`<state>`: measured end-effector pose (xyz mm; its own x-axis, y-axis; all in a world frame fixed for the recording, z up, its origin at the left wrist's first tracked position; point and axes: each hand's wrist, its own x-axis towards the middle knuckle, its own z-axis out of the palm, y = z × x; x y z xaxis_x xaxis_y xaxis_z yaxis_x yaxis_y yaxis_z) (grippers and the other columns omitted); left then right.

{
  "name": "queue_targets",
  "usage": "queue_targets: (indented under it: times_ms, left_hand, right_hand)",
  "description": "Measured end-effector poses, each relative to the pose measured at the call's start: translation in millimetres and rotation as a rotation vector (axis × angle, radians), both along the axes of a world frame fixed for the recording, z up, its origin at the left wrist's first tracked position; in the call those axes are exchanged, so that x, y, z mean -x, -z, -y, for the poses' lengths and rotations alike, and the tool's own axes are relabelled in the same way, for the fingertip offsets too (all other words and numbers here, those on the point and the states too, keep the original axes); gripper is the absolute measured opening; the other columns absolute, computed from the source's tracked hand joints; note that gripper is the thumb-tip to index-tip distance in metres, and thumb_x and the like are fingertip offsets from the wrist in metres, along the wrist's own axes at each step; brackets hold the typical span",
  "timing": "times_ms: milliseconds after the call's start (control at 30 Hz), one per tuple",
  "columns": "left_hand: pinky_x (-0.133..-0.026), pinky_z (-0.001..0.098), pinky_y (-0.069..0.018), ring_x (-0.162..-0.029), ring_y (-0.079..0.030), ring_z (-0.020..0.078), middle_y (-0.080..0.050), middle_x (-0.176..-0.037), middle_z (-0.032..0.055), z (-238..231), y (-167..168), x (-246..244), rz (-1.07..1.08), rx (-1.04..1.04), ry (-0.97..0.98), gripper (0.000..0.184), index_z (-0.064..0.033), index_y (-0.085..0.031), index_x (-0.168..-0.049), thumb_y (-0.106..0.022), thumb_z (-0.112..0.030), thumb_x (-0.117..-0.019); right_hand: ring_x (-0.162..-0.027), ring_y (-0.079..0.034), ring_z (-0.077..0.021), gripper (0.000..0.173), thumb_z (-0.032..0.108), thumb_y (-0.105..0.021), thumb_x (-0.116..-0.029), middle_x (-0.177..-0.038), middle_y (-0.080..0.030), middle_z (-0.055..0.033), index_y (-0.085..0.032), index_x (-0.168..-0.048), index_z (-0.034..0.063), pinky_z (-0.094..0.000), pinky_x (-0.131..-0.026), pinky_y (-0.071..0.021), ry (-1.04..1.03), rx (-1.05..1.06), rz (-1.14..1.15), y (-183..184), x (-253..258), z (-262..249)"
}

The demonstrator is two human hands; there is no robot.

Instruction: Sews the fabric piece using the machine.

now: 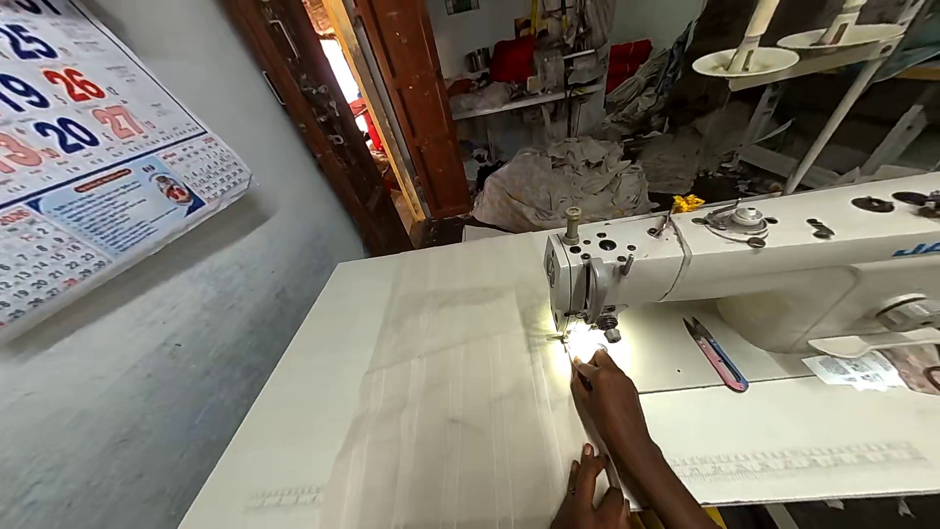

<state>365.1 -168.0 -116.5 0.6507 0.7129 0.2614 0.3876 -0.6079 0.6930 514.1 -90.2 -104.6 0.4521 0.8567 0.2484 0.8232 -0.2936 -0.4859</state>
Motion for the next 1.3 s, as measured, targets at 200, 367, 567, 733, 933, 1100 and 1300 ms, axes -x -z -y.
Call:
queue_targets:
  times_ms: [200,367,567,733,933,1100,1300]
  left_hand:
    - [-0.117,0.0658,-0.0322,-0.132,-0.059,0.0386,-0.066,-0.133,0.0212,-11.9,7.2,-5.2,0.008,-0.044,-0.084,0.020,0.0016,-0.078,-0.102,-0.061,-0.008,-0.0967]
    - [-0.118,0.0614,-0.0354,-0.130,-0.061,0.0359,-0.066,-0.134,0.0201,-35.0,12.1,-5.6,-0.006,-0.103,-0.069,0.028,-0.0015,-0.075,-0.116,-0.056,-0.012,-0.0986]
    - [-0.124,0.0546,-0.0284,-0.137,-0.055,0.0257,-0.066,-0.136,0.0147,-71.7,6.4,9.0,-0.009,-0.021,0.078,0.043,0.0039,-0.060,-0.133,-0.038,-0.024,-0.1095]
    - [-0.124,0.0623,-0.0206,-0.147,-0.044,0.0226,-0.054,-0.152,0.0057,-104.0,4.2,10.5,-0.192,-0.091,0.218,0.046,-0.0099,-0.052,-0.149,-0.036,-0.026,-0.1099]
    - [-0.113,0.0596,-0.0400,-0.124,-0.064,0.0241,-0.072,-0.124,0.0034,-128.7,12.9,4.7,-0.133,-0.379,0.260,0.030,-0.0165,-0.073,-0.125,-0.052,-0.023,-0.1042]
    - [-0.079,0.0366,-0.0594,-0.090,-0.072,0.0219,-0.075,-0.097,0.0065,-136.8,9.3,-11.1,-0.012,-0.331,0.195,0.021,-0.0094,-0.079,-0.098,-0.062,-0.023,-0.0994]
    - [-0.077,0.0324,-0.0565,-0.084,-0.065,0.0149,-0.063,-0.118,0.0087,-153.5,-16.0,-17.3,-0.134,0.148,0.117,0.023,-0.0093,-0.076,-0.101,-0.072,-0.031,-0.0937]
  right_hand:
    - [-0.078,-0.066,-0.0269,0.021,0.009,-0.064,-0.0918,-0.093,-0.065,-0.0152,-0.079,-0.106,0.0022,-0.0410,-0.071,-0.0574,-0.070,0.058,-0.092,1.1,-2.5,17.3]
    - [-0.082,-0.066,-0.0286,0.018,0.010,-0.065,-0.0906,-0.095,-0.064,-0.0166,-0.078,-0.099,0.0011,-0.0417,-0.075,-0.0563,-0.122,0.192,-0.136,-6.1,-1.5,29.5]
    - [-0.089,-0.069,-0.0334,0.024,0.015,-0.059,-0.0975,-0.097,-0.067,-0.0192,-0.077,-0.095,0.0002,-0.0458,-0.081,-0.0570,-0.198,0.282,-0.099,-14.5,-1.2,42.1]
    - [-0.074,-0.068,-0.0266,0.016,0.013,-0.062,-0.0931,-0.085,-0.066,-0.0124,-0.075,-0.091,0.0035,-0.0419,-0.067,-0.0584,-0.232,0.078,-0.007,4.8,-6.9,47.6]
    - [-0.091,-0.069,-0.0238,0.017,0.015,-0.056,-0.0988,-0.098,-0.067,-0.0100,-0.071,-0.099,0.0055,-0.0341,-0.078,-0.0595,-0.415,-0.129,0.108,29.1,-30.0,52.4]
    - [-0.076,-0.065,-0.0189,0.018,0.018,-0.058,-0.0988,-0.085,-0.065,-0.0071,-0.070,-0.098,0.0059,-0.0348,-0.071,-0.0555,-0.492,-0.049,-0.134,14.6,-51.4,38.5]
    - [-0.070,-0.067,-0.0185,0.013,0.015,-0.064,-0.0943,-0.080,-0.066,-0.0064,-0.073,-0.092,0.0062,-0.0341,-0.064,-0.0582,-0.441,-0.145,-0.025,15.3,-38.6,35.0]
